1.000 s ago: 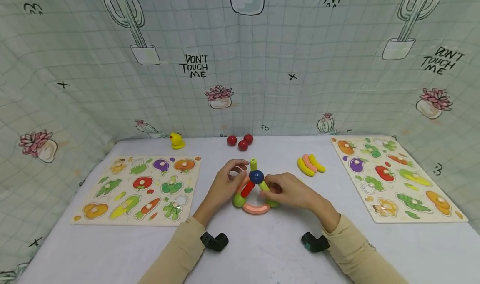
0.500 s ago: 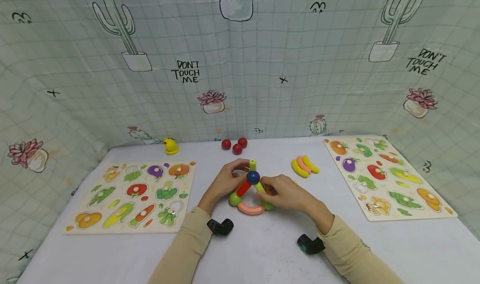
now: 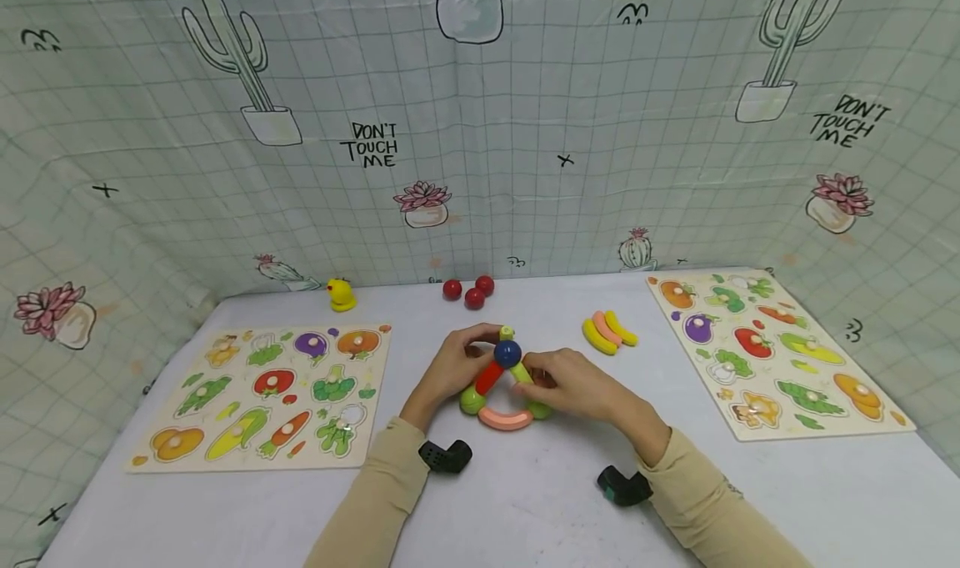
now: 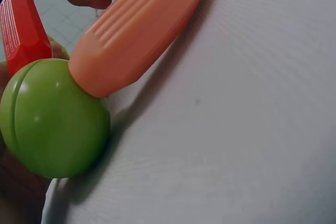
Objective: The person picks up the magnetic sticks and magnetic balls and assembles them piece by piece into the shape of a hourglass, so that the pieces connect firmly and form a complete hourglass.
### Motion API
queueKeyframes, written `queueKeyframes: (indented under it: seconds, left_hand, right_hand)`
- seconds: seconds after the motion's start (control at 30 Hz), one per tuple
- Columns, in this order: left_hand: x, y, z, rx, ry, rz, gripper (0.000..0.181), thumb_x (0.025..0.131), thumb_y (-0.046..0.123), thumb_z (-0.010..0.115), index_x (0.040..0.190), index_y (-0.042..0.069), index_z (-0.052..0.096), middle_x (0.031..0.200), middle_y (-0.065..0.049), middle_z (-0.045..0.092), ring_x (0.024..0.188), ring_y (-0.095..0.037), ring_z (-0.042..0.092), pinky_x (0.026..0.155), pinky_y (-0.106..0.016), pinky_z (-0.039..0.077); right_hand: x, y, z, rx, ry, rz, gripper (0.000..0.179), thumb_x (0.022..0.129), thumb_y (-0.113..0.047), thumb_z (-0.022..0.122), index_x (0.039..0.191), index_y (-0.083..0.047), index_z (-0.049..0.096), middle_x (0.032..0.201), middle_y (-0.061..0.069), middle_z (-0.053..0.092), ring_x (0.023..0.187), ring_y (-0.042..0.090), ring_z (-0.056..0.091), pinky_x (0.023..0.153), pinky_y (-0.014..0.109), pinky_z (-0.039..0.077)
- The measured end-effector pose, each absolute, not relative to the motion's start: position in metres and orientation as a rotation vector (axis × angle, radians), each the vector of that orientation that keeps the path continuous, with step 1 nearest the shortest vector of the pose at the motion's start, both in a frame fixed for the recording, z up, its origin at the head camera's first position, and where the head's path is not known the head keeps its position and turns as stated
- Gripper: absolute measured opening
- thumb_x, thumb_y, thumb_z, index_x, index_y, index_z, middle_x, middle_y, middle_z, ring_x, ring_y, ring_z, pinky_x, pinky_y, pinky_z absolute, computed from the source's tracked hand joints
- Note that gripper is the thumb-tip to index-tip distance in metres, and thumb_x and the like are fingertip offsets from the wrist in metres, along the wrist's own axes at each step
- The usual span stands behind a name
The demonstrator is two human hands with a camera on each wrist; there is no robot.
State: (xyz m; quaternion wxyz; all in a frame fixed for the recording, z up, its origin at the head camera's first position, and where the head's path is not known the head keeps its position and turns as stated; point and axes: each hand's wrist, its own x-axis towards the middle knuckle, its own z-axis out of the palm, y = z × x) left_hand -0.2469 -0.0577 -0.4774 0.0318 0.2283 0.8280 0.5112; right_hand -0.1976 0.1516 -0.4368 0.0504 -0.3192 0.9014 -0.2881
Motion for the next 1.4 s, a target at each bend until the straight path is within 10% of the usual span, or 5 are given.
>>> queueKeyframes:
  seconds: [1.4]
  left_hand:
    - [-0.2409, -0.0659, -0.4827, 0.895, 2.528, 1.587, 0.028, 0.087, 0.013, 0.066, 0.114, 0.020, 0.069, 0.114, 0.001, 0.067, 0.094, -0.013, 0.058, 0.082, -0.024, 0.048]
  right_hand:
    - [-0.1989, 0.1566, -0.4380, -1.036, 2.726, -0.870, 0.019, 0.091, -0.035, 0.061, 0.081, -0.021, 0.052, 0.064, -0.012, 0.042, 0.058, 0.003, 0.043, 0.053, 0.018, 0.032]
